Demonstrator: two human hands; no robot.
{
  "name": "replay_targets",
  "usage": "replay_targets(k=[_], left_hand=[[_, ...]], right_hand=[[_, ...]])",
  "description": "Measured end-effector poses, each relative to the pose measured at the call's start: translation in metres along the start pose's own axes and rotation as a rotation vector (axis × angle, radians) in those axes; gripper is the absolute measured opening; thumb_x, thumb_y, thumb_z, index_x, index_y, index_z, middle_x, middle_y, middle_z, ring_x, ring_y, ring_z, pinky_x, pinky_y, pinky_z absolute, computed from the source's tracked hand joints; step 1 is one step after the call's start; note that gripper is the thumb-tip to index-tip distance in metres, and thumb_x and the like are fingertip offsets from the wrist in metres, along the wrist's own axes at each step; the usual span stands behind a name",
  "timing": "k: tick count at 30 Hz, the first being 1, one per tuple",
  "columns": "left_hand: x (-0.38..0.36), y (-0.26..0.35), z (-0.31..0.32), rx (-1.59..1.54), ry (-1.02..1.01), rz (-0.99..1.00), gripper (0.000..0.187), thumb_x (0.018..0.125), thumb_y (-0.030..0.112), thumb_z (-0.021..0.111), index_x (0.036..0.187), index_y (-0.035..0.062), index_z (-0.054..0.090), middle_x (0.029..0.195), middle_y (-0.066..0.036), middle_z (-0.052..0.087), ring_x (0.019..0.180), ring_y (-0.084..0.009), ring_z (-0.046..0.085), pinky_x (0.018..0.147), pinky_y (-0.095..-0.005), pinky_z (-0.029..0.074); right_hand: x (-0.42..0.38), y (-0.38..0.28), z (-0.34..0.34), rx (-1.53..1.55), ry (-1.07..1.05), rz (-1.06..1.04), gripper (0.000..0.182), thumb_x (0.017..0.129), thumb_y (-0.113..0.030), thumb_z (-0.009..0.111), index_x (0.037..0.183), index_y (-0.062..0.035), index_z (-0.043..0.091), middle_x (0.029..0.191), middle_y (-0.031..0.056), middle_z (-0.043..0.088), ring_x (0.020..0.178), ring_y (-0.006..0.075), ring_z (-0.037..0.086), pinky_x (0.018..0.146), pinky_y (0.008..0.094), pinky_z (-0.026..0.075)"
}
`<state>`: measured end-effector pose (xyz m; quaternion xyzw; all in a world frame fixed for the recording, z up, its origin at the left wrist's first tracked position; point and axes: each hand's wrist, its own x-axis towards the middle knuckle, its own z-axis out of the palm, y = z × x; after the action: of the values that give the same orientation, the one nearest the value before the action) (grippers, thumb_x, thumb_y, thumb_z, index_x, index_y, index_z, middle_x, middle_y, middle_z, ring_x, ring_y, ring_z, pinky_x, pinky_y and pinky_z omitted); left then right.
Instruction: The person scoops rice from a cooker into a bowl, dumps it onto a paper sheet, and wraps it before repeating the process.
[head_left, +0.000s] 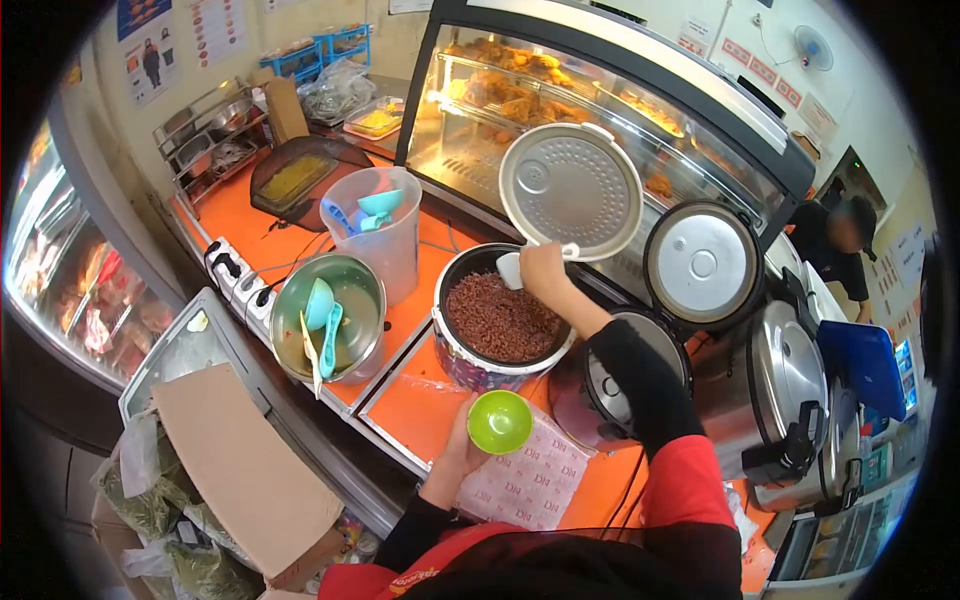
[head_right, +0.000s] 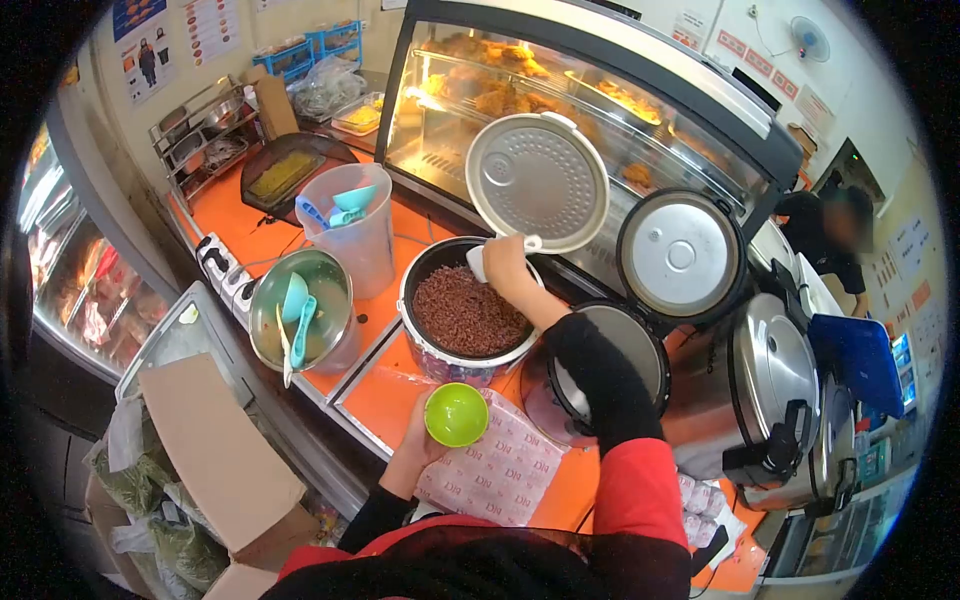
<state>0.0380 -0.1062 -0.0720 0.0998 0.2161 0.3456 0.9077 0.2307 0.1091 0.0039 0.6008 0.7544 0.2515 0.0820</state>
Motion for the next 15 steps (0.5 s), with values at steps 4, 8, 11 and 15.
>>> replay_targets(k=[4,8,11,15], left_hand=[[0.008,0.004,0.011,-0.021,-0.003,0.103,0.058,0.092,0.051,0.028,0.121,0.0064,0.051,0.115,-0.012,0.059,0.102,-0.0243,0.059,0.083,-0.0417,0.05],[0.007,0.006,0.038,-0.107,0.017,0.156,0.056,0.091,0.05,0.03,0.119,0.0072,0.052,0.112,-0.009,0.06,0.099,-0.022,0.06,0.083,-0.0391,0.05],[0.009,0.004,0.04,-0.081,0.021,0.203,0.055,0.091,0.051,0.03,0.118,0.0077,0.053,0.112,-0.008,0.06,0.098,-0.0215,0.06,0.082,-0.0375,0.05],[0.012,0.002,0.031,-0.111,-0.038,0.191,0.055,0.09,0.051,0.03,0.117,0.008,0.053,0.112,-0.008,0.06,0.099,-0.0213,0.059,0.084,-0.0362,0.049]], right_hand=[[0.004,0.008,0.033,-0.186,0.044,-0.265,0.011,0.075,-0.022,0.06,0.073,-0.0124,0.065,0.066,0.0047,0.065,0.062,0.0207,0.064,0.055,0.0347,0.045],[0.005,0.022,0.024,-0.004,-0.118,-0.276,0.02,0.072,-0.029,0.063,0.068,-0.01,0.067,0.068,0.0076,0.066,0.065,0.0237,0.065,0.058,0.0358,0.05],[-0.002,0.021,0.012,0.031,-0.232,-0.364,0.02,0.07,-0.028,0.061,0.068,-0.01,0.07,0.072,0.0085,0.068,0.068,0.0247,0.066,0.061,0.0361,0.051],[-0.032,0.002,0.007,0.051,-0.233,-0.503,0.018,0.073,-0.024,0.058,0.066,-0.0098,0.068,0.068,0.0102,0.065,0.064,0.0248,0.065,0.058,0.0366,0.05]])
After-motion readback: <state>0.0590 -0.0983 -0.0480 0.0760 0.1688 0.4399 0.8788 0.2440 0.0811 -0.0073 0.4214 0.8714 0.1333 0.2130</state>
